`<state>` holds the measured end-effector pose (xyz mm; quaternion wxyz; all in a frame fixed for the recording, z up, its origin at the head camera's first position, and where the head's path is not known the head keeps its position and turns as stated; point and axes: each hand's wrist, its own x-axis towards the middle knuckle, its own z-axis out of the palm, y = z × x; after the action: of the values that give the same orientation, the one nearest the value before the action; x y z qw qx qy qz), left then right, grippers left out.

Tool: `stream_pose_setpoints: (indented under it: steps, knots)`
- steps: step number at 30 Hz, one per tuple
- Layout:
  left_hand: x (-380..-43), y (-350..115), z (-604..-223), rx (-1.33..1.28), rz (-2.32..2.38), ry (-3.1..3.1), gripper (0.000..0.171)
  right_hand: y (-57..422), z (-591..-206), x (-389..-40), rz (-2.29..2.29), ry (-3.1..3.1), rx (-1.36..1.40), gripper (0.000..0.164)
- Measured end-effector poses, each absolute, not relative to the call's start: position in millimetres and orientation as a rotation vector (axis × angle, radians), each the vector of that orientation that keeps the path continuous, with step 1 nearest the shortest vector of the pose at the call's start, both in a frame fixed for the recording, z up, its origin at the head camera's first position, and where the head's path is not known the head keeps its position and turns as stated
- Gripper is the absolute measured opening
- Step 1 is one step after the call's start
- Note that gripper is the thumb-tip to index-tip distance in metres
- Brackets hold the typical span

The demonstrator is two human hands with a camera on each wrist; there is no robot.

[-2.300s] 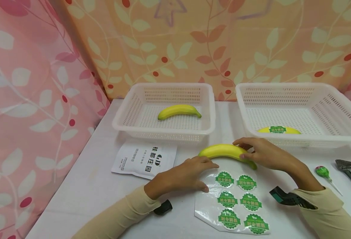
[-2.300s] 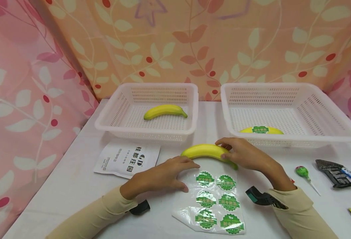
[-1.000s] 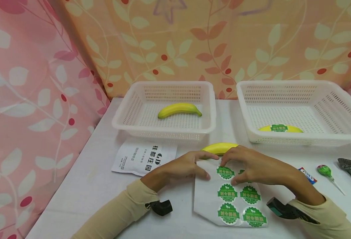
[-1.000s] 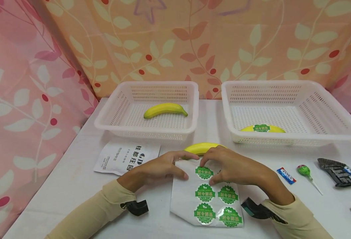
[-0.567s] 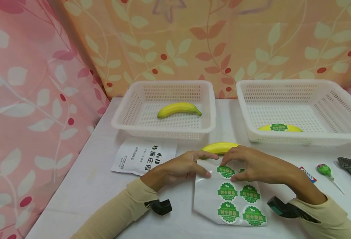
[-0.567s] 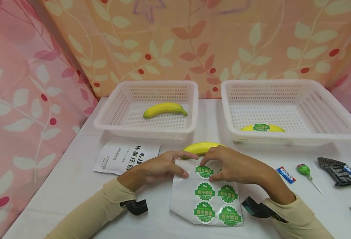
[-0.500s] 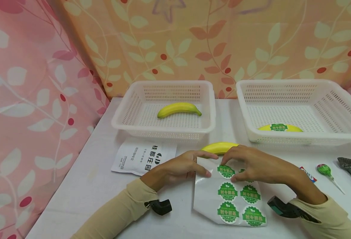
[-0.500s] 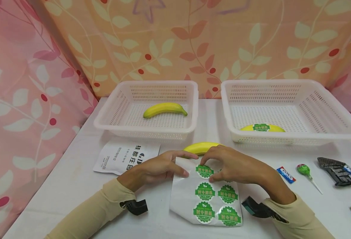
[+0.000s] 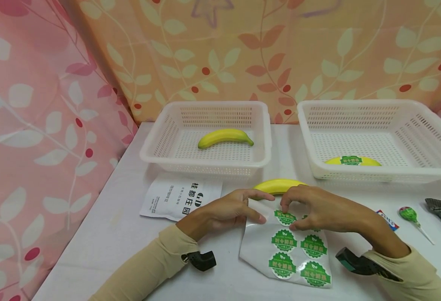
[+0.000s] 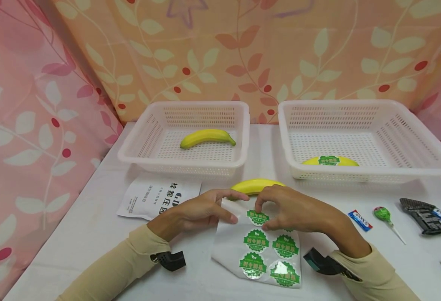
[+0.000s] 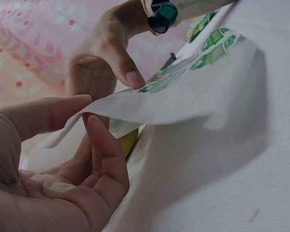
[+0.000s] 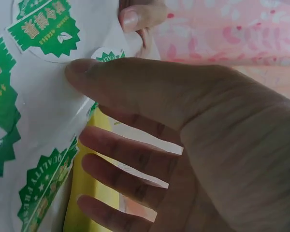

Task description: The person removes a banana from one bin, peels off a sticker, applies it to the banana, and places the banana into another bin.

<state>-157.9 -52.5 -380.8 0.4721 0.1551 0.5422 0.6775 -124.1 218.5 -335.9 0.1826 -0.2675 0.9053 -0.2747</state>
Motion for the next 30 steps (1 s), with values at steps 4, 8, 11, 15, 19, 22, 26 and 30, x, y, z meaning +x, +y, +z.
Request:
stream_pose_setpoints:
  steps: [4,8,11,15,19,22,26,30]
  knots:
    - [-158,-53,-381,0.4,1.641,1.365,0.07,220,-335,-124,-0.749,2.542,-0.751,0.026]
    - [-158,-53,-382,0.412,1.632,1.4,0.068,222,-333,-125,-0.734,2.519,-0.75,0.021]
    - [-158,-53,-383,0.434,1.623,1.432,0.066,223,-332,-125,-0.739,2.524,-0.779,0.014]
    - [-159,-53,-384,0.489,1.573,1.554,0.062,225,-333,-125,-0.749,2.539,-0.831,0.01]
    - [-159,-53,-384,0.565,1.452,1.814,0.055,227,-331,-127,-0.747,2.575,-0.869,0.01]
    - [-159,-53,-383,0.646,1.3,2.027,0.05,230,-328,-126,-0.77,2.636,-0.841,0.01]
    - [-156,-53,-376,0.725,1.103,2.201,0.044,233,-324,-125,-0.805,2.745,-0.798,0.012]
    - [-151,-56,-364,0.739,0.997,2.273,0.032,234,-323,-125,-0.812,2.863,-0.848,0.016]
